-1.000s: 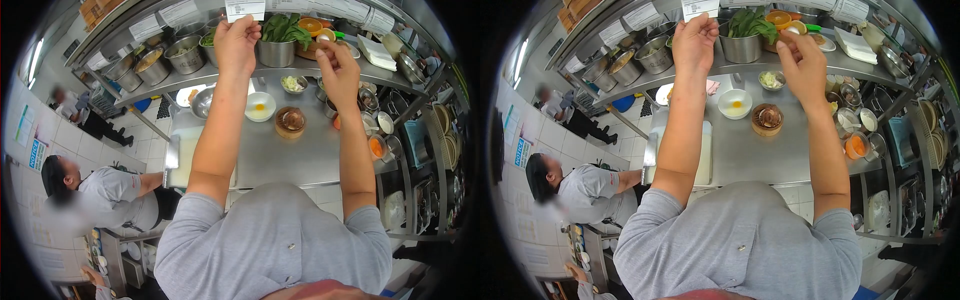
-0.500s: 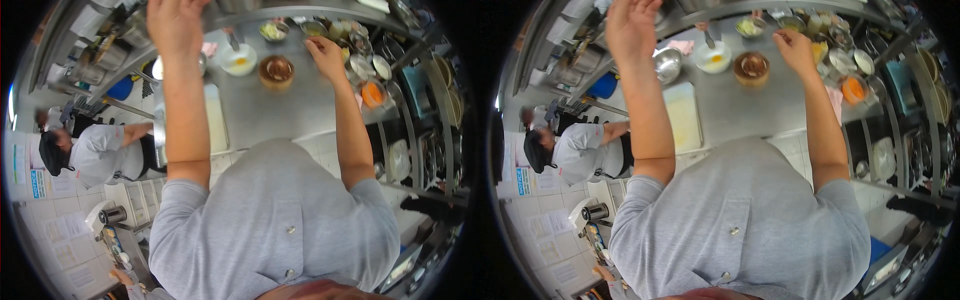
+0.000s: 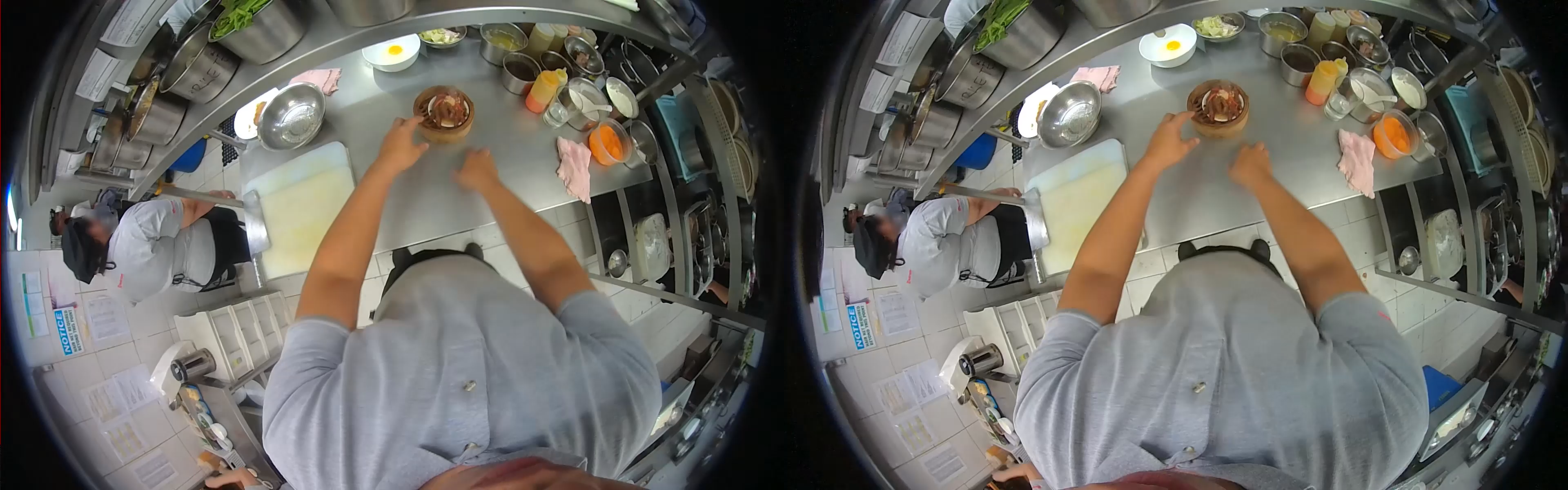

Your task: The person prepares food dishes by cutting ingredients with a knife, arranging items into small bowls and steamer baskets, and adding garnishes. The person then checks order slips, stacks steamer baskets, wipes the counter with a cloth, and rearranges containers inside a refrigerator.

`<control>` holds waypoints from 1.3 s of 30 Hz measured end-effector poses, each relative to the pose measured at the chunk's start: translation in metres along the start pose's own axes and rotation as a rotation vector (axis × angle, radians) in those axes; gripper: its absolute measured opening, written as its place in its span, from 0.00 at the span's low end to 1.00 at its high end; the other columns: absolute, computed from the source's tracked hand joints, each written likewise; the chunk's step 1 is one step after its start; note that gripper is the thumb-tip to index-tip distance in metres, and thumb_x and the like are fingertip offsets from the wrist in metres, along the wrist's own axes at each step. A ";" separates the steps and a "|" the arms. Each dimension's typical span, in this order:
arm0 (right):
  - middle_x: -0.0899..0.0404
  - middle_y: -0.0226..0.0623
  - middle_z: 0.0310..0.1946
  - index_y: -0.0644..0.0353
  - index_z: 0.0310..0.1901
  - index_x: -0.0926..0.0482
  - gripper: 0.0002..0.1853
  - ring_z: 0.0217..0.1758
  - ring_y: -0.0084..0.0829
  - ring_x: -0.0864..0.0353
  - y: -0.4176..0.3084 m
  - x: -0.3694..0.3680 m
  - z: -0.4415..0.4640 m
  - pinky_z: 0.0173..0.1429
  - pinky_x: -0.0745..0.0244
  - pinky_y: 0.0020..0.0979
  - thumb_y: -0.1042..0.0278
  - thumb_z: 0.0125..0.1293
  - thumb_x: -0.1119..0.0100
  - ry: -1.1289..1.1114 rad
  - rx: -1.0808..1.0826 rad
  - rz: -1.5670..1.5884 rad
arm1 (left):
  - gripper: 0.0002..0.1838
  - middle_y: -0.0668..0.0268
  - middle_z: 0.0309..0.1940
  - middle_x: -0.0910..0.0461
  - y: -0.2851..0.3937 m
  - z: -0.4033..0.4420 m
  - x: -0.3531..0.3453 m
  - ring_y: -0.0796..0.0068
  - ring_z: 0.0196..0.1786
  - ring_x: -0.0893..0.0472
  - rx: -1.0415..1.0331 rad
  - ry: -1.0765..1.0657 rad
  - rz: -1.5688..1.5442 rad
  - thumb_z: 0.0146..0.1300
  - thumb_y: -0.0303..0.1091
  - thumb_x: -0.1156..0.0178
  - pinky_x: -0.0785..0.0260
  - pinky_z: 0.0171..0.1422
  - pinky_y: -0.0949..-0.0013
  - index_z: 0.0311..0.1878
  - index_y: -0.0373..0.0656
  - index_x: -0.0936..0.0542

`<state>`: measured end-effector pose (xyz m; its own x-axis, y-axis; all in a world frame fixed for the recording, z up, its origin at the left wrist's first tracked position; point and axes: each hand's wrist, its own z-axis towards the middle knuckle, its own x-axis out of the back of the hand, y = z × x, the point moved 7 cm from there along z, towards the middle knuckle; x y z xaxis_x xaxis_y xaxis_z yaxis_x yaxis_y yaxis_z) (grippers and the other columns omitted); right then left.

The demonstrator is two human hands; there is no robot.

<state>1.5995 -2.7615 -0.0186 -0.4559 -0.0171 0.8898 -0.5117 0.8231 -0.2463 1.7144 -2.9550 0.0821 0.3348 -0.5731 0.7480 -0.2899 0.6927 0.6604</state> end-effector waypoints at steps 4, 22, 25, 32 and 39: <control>0.41 0.44 0.85 0.54 0.85 0.36 0.50 0.86 0.56 0.39 -0.018 0.009 -0.060 0.77 0.24 0.61 0.44 0.69 0.23 -0.037 0.027 -0.147 | 0.37 0.45 0.81 0.33 -0.021 0.028 -0.031 0.42 0.75 0.22 0.042 -0.036 0.045 0.57 0.38 0.14 0.24 0.78 0.49 0.69 0.46 0.19; 0.16 0.56 0.68 0.63 0.67 0.17 0.36 0.76 0.59 0.23 0.005 -0.022 -0.034 0.81 0.31 0.54 0.39 0.72 0.30 0.314 0.534 -0.336 | 0.30 0.44 0.74 0.25 -0.028 -0.210 0.078 0.37 0.72 0.21 0.022 0.508 -0.126 0.49 0.46 0.11 0.23 0.73 0.44 0.53 0.44 0.13; 0.15 0.63 0.65 0.71 0.63 0.15 0.37 0.71 0.63 0.20 -0.003 -0.025 -0.038 0.79 0.29 0.56 0.37 0.75 0.34 0.187 0.621 -0.376 | 0.31 0.44 0.71 0.25 -0.037 -0.326 0.128 0.36 0.69 0.21 0.145 0.643 -0.130 0.50 0.48 0.12 0.24 0.73 0.46 0.51 0.44 0.16; 0.35 0.68 0.81 0.73 0.83 0.36 0.51 0.80 0.65 0.28 -0.007 -0.031 -0.026 0.81 0.27 0.56 0.32 0.78 0.37 0.049 0.456 -0.433 | 0.32 0.47 0.68 0.23 -0.073 -0.592 0.223 0.39 0.70 0.21 0.560 1.031 0.067 0.45 0.41 0.09 0.24 0.73 0.48 0.53 0.45 0.15; 0.26 0.65 0.78 0.72 0.80 0.28 0.44 0.82 0.63 0.29 -0.007 -0.020 -0.085 0.83 0.30 0.53 0.41 0.78 0.36 0.106 0.411 -0.334 | 0.33 0.45 0.69 0.22 -0.165 -0.890 0.280 0.39 0.70 0.20 1.015 1.219 0.375 0.44 0.42 0.09 0.23 0.74 0.49 0.52 0.44 0.14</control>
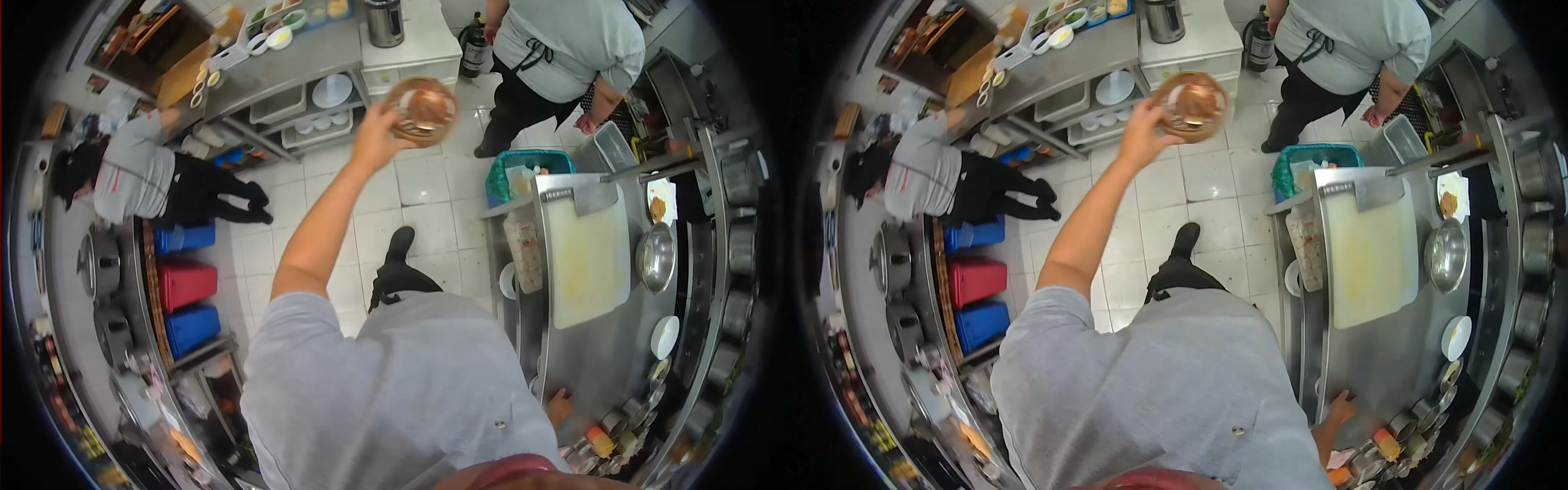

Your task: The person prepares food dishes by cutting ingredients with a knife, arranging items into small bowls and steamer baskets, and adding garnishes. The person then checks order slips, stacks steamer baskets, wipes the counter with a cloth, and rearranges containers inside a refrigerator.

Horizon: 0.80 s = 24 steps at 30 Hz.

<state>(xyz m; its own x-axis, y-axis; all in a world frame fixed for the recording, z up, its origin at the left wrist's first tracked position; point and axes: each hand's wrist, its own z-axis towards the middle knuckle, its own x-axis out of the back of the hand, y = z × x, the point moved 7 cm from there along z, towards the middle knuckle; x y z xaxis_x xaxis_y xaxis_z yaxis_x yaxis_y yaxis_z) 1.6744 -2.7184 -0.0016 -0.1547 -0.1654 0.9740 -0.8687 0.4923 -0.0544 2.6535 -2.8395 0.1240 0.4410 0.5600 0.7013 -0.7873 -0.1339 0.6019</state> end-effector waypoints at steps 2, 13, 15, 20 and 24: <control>0.21 0.65 0.74 0.73 0.77 0.25 0.41 0.79 0.64 0.25 -0.044 -0.009 -0.019 0.83 0.30 0.52 0.45 0.76 0.34 -0.235 0.019 0.002 | 0.34 0.44 0.69 0.23 -0.075 0.038 0.037 0.38 0.69 0.21 0.022 0.041 0.021 0.44 0.42 0.09 0.23 0.73 0.48 0.55 0.44 0.13; 0.16 0.69 0.63 0.73 0.60 0.15 0.36 0.70 0.66 0.19 -0.105 0.004 -0.114 0.77 0.26 0.57 0.41 0.71 0.34 -0.197 -0.066 -0.159 | 0.34 0.49 0.55 0.08 -0.367 0.149 0.119 0.49 0.56 0.10 0.277 0.189 0.198 0.65 0.53 0.19 0.18 0.63 0.50 0.65 0.36 0.13; 0.17 0.61 0.69 0.66 0.69 0.17 0.36 0.75 0.62 0.20 -0.107 0.049 -0.133 0.82 0.28 0.53 0.42 0.72 0.31 -0.174 -0.178 -0.178 | 0.34 0.44 0.61 0.10 -0.392 0.177 0.121 0.40 0.59 0.11 0.255 0.224 0.329 0.63 0.49 0.17 0.19 0.67 0.46 0.64 0.33 0.12; 0.08 0.52 0.51 0.59 0.60 0.11 0.26 0.59 0.54 0.09 -0.117 0.185 -0.119 0.67 0.19 0.51 0.48 0.69 0.29 0.258 -0.311 -0.027 | 0.27 0.44 0.49 0.10 -0.336 0.204 0.083 0.38 0.52 0.11 0.231 0.398 0.362 0.64 0.46 0.18 0.18 0.62 0.44 0.52 0.29 0.13; 0.08 0.53 0.42 0.64 0.56 0.11 0.20 0.47 0.51 0.07 -0.143 0.286 -0.069 0.55 0.15 0.45 0.55 0.73 0.30 0.670 -0.144 0.339 | 0.23 0.45 0.48 0.11 -0.312 0.182 0.037 0.39 0.52 0.12 0.259 0.585 0.398 0.68 0.41 0.21 0.18 0.61 0.44 0.51 0.29 0.15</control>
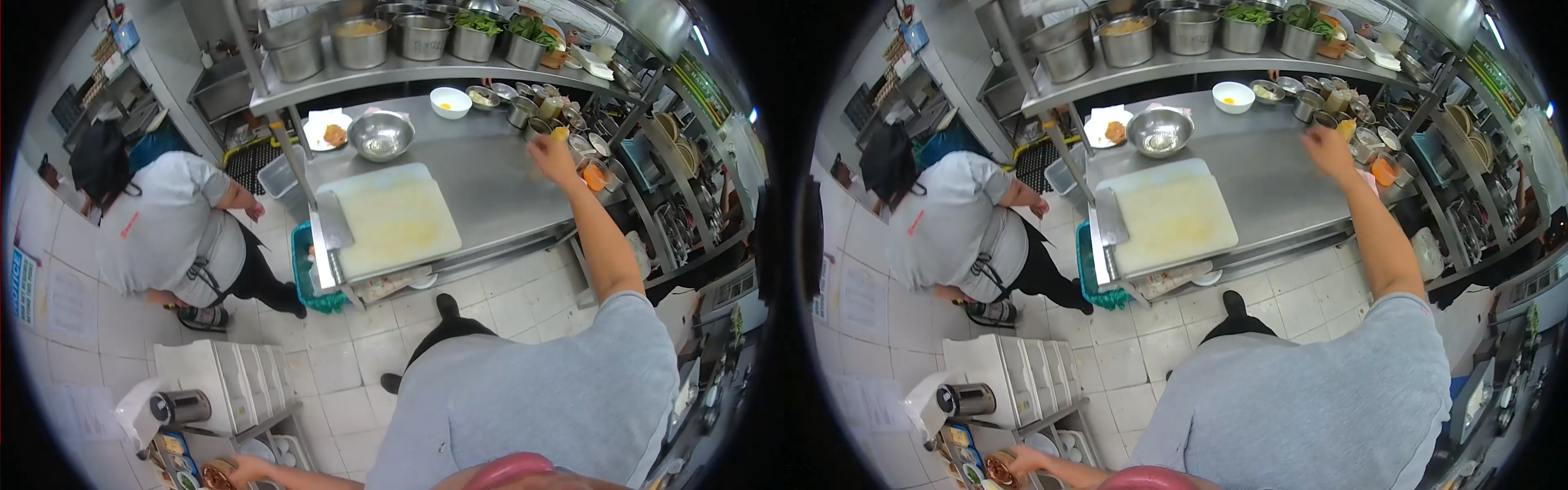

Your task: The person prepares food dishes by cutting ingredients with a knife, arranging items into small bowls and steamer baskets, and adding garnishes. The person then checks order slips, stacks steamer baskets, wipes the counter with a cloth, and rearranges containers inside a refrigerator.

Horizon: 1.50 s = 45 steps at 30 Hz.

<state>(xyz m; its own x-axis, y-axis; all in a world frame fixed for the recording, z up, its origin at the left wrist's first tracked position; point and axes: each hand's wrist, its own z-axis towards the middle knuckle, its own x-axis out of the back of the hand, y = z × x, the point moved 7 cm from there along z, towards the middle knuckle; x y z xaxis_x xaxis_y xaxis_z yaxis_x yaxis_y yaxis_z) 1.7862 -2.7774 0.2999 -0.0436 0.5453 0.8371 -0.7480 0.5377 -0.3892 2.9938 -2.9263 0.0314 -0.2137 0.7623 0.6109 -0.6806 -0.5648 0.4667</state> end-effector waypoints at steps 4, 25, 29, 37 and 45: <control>0.07 0.44 0.44 0.65 0.58 0.11 0.20 0.45 0.35 0.07 -0.108 0.049 0.082 0.51 0.15 0.36 0.57 0.76 0.28 0.220 0.209 0.384 | 0.19 0.50 0.57 0.17 0.293 -0.178 0.016 0.54 0.58 0.16 -0.091 -0.517 -0.662 0.76 0.33 0.30 0.21 0.66 0.55 0.63 0.33 0.20; 0.15 0.25 0.35 0.63 0.63 0.10 0.16 0.34 0.12 0.21 -0.148 0.084 0.221 0.37 0.28 0.20 0.77 0.76 0.32 0.547 0.408 1.215 | 0.20 0.55 0.40 0.16 1.050 -0.360 0.363 0.59 0.38 0.09 0.050 -1.108 -2.278 0.72 0.19 0.27 0.10 0.43 0.61 0.49 0.42 0.33; 0.17 0.24 0.32 0.60 0.64 0.09 0.17 0.35 0.13 0.18 -0.143 0.102 0.217 0.38 0.26 0.20 0.75 0.77 0.31 0.512 0.339 1.222 | 0.18 0.55 0.43 0.15 1.038 -0.383 0.388 0.62 0.38 0.10 0.031 -1.077 -2.370 0.72 0.18 0.28 0.11 0.43 0.63 0.51 0.39 0.30; 0.10 0.38 0.44 0.50 0.84 0.26 0.34 0.42 0.21 0.17 -0.164 0.140 0.202 0.48 0.21 0.27 0.73 0.78 0.33 0.361 0.461 0.772 | 0.15 0.53 0.48 0.13 1.025 -0.397 0.409 0.65 0.44 0.10 -0.017 -1.085 -2.426 0.74 0.16 0.33 0.13 0.53 0.64 0.56 0.35 0.27; 0.09 0.38 0.41 0.61 0.75 0.24 0.28 0.39 0.23 0.12 -0.148 0.118 0.176 0.45 0.17 0.28 0.71 0.76 0.28 0.504 0.558 1.073 | 0.10 0.60 0.49 0.13 1.010 -0.451 0.455 0.76 0.45 0.11 -0.303 -1.207 -2.348 0.76 0.18 0.33 0.15 0.55 0.69 0.55 0.37 0.22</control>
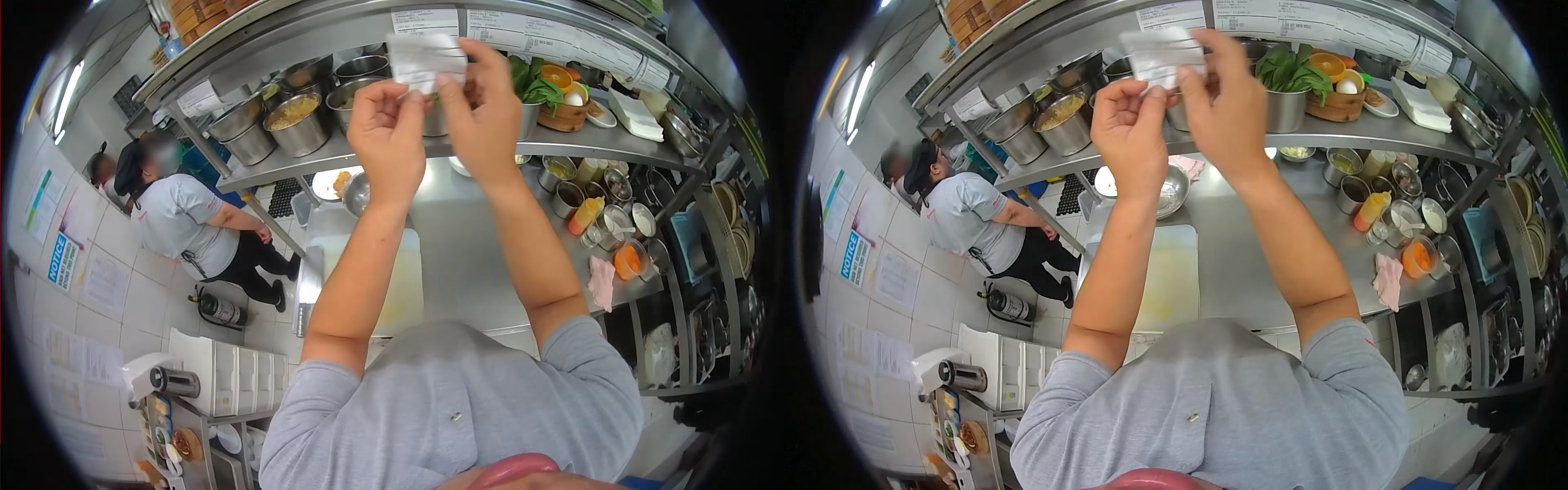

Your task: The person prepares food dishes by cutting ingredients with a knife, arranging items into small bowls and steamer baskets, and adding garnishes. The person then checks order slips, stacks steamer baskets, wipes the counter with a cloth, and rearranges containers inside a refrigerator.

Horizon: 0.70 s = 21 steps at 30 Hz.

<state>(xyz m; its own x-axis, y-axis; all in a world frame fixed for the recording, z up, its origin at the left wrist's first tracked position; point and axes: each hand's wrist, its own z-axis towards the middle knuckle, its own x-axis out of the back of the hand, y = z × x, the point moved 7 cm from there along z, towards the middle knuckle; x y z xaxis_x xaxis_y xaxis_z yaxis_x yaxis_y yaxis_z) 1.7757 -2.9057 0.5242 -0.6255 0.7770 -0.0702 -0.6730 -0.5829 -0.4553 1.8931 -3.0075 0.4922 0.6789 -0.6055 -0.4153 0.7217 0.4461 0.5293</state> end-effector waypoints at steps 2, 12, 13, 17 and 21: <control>0.10 0.39 0.43 0.67 0.69 0.28 0.24 0.39 0.21 0.14 0.004 0.019 0.005 0.44 0.18 0.25 0.75 0.78 0.30 0.147 0.090 -0.026 | 0.10 0.59 0.49 0.13 0.002 0.003 -0.002 0.72 0.47 0.10 -0.005 -0.037 -0.016 0.76 0.18 0.33 0.13 0.55 0.67 0.55 0.37 0.22; 0.23 0.21 0.30 0.55 0.62 0.06 0.17 0.32 0.14 0.23 0.049 0.110 0.039 0.37 0.26 0.21 0.71 0.74 0.28 0.179 -0.229 -0.127 | 0.06 0.60 0.46 0.13 0.033 0.032 0.109 0.69 0.43 0.09 0.066 0.106 0.155 0.77 0.24 0.32 0.15 0.42 0.68 0.51 0.36 0.18; 0.23 0.21 0.30 0.55 0.62 0.06 0.17 0.32 0.14 0.23 0.048 0.106 0.043 0.37 0.26 0.21 0.71 0.74 0.28 0.170 -0.235 -0.119 | 0.06 0.61 0.45 0.14 0.040 0.036 0.126 0.69 0.42 0.10 0.039 0.156 0.156 0.77 0.24 0.32 0.16 0.41 0.67 0.51 0.37 0.18; 0.26 0.19 0.26 0.48 0.69 0.09 0.20 0.30 0.16 0.29 0.040 0.109 0.058 0.40 0.30 0.23 0.65 0.78 0.31 0.169 -0.169 -0.368 | 0.06 0.62 0.42 0.15 0.069 0.050 0.188 0.69 0.38 0.11 -0.070 0.316 0.182 0.77 0.26 0.31 0.16 0.41 0.66 0.51 0.38 0.19; 0.25 0.41 0.41 0.44 0.76 0.15 0.24 0.45 0.36 0.27 0.027 0.097 0.052 0.55 0.26 0.37 0.58 0.81 0.32 0.045 0.250 -1.003 | 0.09 0.63 0.40 0.15 0.098 0.078 0.261 0.69 0.34 0.11 -0.197 0.402 0.239 0.76 0.29 0.29 0.17 0.36 0.68 0.52 0.39 0.19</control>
<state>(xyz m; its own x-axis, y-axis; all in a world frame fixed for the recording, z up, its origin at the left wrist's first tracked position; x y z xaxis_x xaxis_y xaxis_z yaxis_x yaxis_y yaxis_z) 1.6764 -2.8581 0.5509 0.2802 0.9380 0.2041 -0.9427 0.3090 -0.1258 2.1310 -3.1729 0.4931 0.7988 -0.1863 -0.5720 0.5249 0.6804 0.5114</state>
